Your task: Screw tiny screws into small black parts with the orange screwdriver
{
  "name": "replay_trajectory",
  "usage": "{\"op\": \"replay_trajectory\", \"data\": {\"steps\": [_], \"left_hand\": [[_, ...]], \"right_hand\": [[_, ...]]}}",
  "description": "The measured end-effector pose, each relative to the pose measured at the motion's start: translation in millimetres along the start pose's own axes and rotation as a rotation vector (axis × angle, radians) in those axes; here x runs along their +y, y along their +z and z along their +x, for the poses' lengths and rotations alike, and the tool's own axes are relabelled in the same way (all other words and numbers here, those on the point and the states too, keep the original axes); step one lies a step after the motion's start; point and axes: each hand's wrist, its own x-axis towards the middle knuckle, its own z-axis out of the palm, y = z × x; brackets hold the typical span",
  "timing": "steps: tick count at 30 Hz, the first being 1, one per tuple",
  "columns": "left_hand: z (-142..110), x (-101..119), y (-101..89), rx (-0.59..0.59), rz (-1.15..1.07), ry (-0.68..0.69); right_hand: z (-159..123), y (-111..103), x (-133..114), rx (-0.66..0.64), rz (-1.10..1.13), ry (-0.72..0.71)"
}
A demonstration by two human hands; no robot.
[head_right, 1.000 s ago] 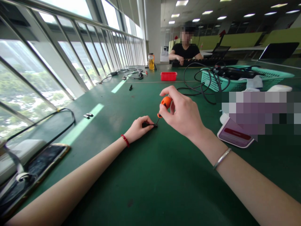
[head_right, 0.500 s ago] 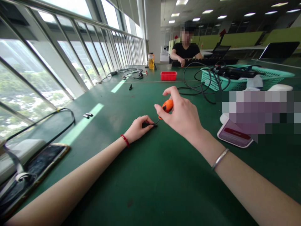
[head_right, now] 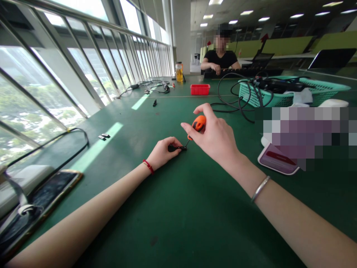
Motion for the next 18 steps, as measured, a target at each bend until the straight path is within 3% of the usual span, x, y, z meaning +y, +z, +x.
{"op": "replay_trajectory", "data": {"steps": [8,14,18], "left_hand": [[1.9,-3.7,-0.3,-0.031,-0.177,-0.031],[3.6,-9.6,0.5,-0.048,-0.231,-0.039],[4.0,-10.8,1.2,-0.051,-0.254,-0.046]], "right_hand": [[-0.8,5.1,2.5,-0.063,0.195,0.01],[-2.3,6.9,2.2,-0.003,0.109,0.021],[-3.7,4.4,-2.2,-0.043,0.115,0.036]]}}
